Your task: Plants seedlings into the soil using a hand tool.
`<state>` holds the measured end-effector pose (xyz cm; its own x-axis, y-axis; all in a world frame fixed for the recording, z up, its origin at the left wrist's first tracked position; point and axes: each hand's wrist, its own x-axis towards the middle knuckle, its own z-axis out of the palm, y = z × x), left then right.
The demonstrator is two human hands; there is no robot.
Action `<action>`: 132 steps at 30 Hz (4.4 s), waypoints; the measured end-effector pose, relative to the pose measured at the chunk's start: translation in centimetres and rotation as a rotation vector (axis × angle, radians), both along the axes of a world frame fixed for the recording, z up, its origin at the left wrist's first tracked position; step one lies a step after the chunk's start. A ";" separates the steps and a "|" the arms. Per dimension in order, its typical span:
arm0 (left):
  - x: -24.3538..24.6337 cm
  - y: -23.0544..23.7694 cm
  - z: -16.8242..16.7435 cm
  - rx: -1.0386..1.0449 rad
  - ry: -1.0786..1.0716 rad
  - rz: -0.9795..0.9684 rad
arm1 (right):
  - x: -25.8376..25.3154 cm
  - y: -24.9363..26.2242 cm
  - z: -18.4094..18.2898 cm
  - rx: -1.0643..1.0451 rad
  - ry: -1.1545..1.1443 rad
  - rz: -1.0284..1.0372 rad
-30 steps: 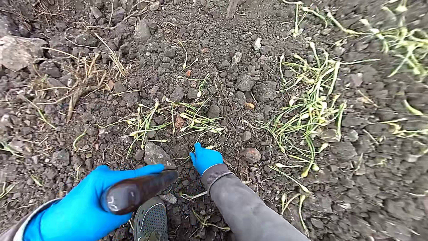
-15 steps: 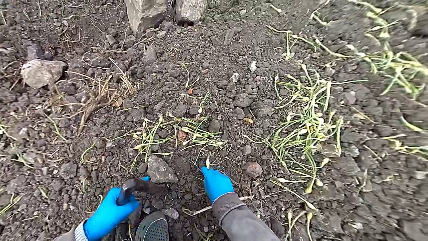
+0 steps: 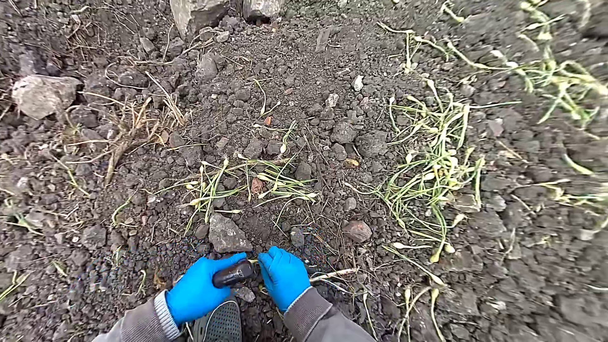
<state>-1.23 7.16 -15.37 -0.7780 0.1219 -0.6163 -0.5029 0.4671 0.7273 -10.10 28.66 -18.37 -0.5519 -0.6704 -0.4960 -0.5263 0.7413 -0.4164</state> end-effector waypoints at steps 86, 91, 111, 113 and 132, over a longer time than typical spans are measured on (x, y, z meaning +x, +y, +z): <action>1.9 -12.2 6.0 0.135 0.313 0.724 | -3.2 -8.6 -3.4 -0.457 -0.057 -0.010; -2.0 -12.5 12.9 0.024 0.573 0.448 | -3.8 -6.0 -2.7 -0.312 0.093 -0.073; 0.7 -12.9 5.9 -0.127 0.516 0.761 | -7.6 -20.4 -2.4 -0.121 0.036 0.083; 0.1 -13.1 3.5 -0.177 0.354 0.799 | -9.0 -23.6 -2.0 -0.075 -0.006 -0.132; -3.5 -14.4 1.0 -0.178 0.074 0.624 | -10.9 -17.3 -1.3 -0.451 0.181 -0.013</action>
